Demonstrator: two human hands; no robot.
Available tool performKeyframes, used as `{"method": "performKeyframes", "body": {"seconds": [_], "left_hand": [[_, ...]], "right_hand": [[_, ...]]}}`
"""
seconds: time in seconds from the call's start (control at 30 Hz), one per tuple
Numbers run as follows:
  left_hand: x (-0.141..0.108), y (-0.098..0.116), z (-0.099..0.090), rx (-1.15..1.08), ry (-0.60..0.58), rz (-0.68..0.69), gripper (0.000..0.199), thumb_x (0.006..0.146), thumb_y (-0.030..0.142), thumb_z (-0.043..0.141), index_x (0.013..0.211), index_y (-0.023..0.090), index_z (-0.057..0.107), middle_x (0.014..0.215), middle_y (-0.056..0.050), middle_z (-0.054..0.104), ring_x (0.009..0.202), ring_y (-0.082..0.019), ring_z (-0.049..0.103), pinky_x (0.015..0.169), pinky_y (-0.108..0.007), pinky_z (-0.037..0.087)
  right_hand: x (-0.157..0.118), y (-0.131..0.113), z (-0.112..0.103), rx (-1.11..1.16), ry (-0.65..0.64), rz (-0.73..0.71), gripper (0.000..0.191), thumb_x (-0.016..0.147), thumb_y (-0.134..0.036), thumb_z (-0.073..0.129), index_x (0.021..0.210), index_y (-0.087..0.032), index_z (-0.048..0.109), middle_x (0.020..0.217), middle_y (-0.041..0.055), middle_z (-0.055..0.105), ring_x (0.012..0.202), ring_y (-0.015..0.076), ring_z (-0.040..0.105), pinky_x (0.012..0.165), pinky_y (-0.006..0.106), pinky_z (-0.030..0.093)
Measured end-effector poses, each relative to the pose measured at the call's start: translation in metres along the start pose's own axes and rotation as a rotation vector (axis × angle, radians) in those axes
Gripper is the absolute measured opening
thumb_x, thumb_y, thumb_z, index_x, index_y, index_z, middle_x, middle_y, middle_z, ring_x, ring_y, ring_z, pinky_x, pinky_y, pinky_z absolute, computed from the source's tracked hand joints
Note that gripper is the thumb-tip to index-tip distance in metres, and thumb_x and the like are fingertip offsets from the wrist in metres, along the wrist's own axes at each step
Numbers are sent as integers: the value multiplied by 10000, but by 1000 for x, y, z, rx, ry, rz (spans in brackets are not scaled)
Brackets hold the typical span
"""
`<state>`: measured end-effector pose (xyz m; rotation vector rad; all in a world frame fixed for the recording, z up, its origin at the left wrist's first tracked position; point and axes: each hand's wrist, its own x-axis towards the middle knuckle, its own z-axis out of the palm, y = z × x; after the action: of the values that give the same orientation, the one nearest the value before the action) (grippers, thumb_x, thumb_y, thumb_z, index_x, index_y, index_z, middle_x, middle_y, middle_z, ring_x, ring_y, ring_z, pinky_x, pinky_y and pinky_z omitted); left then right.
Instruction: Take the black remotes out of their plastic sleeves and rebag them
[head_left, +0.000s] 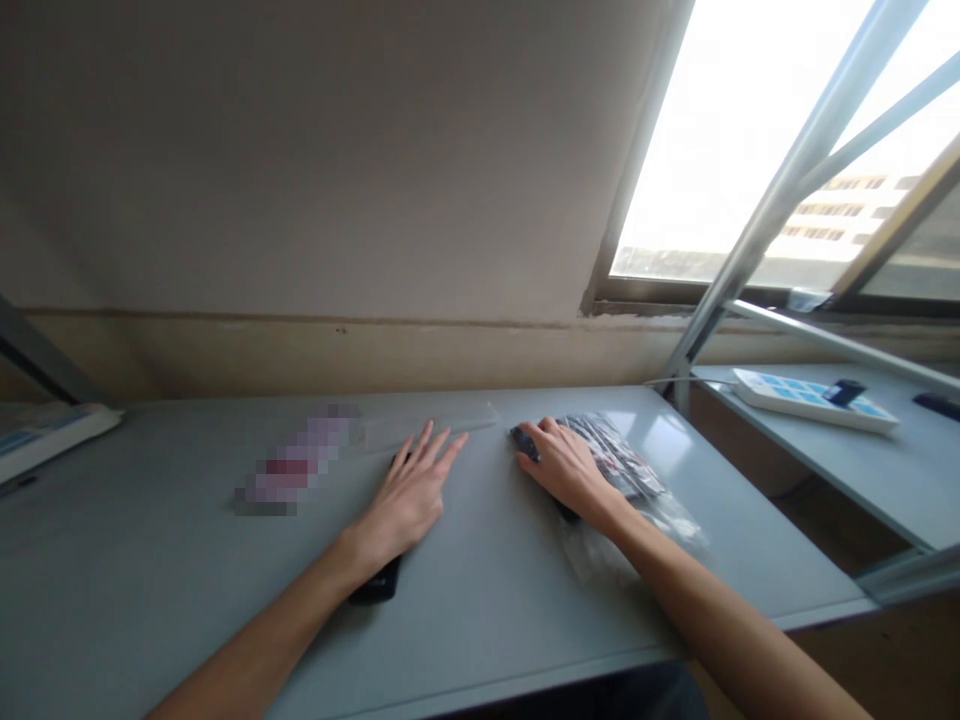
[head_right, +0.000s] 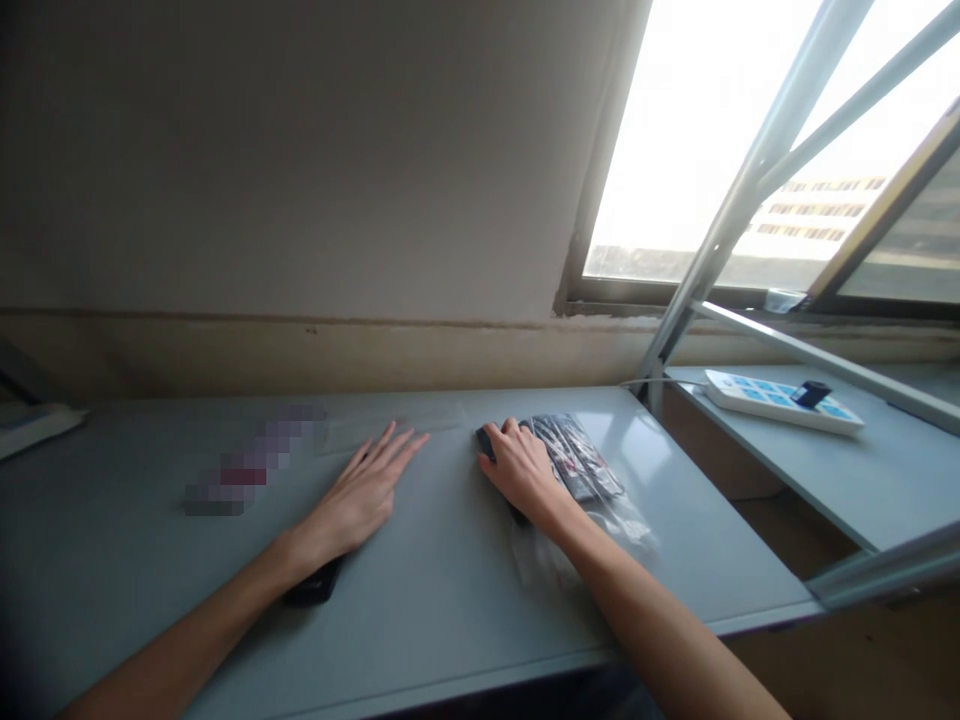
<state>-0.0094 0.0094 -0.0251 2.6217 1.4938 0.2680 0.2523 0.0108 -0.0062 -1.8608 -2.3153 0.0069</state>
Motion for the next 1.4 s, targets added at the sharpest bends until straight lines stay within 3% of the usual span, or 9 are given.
{"method": "performKeyframes", "body": {"seconds": [0.17,0.27,0.53,0.67,0.8,0.97,1.17,1.27,1.4], "left_hand": [[5,-5,4,7,139,-58,670,920,127,426,1588,182,426,1729,-172,236,1589,-339,253,1255,-537,288],[6,-4,3,14,122,-67,668,935,147,419,1602,187,409,1748,-160,162,1595,-332,237,1252,-522,294],[7,-4,2,100,71,-117,588,993,214,397,1578,228,459,1629,-160,455,1500,-304,441,1235,-519,304],[7,-5,4,104,87,-73,600,978,171,381,1568,226,478,1557,-145,543,1433,-282,518,1204,-471,364],[6,-1,4,83,90,-85,550,992,194,389,1518,223,550,1565,-154,529,1444,-307,499,1190,-478,383],[5,3,2,128,111,-111,513,1016,275,391,1492,264,581,1542,-149,552,1381,-339,540,1134,-532,425],[6,3,-2,106,127,-116,501,1004,283,405,1466,273,597,1508,-140,570,1354,-344,535,1123,-547,433],[5,8,-12,-4,300,-65,525,976,233,421,1476,261,577,1503,-127,562,1433,-346,455,1213,-548,353],[3,18,-23,-310,613,20,466,1018,245,369,1447,280,549,1521,-83,527,1487,-277,414,1277,-478,294]], "right_hand": [[2,0,-2,27,5,25,442,949,-356,612,1369,-220,636,1192,125,669,990,260,682,792,315,445],[1,0,-2,54,21,16,440,942,-352,610,1360,-221,649,1176,117,673,961,250,686,775,310,439],[-1,0,-1,243,58,12,444,937,-302,615,1373,-224,637,1209,108,663,978,226,670,874,306,451],[7,4,11,575,185,39,648,863,-302,676,1476,-222,481,1202,79,647,916,198,643,881,323,488],[14,6,16,1072,246,192,809,776,-401,730,1491,-229,392,1083,22,604,692,133,572,620,261,486],[17,5,13,1513,195,395,631,738,-432,759,1303,-251,545,901,-18,622,628,139,556,472,222,407],[19,9,20,1580,401,484,431,804,-513,683,1109,-285,482,808,-46,559,600,156,556,467,251,444],[21,13,22,1546,428,491,358,850,-517,607,1090,-292,466,859,-26,583,679,179,606,536,279,510],[26,16,21,1743,470,525,346,794,-451,704,1013,-281,498,833,-29,606,658,174,612,572,295,553]]}}
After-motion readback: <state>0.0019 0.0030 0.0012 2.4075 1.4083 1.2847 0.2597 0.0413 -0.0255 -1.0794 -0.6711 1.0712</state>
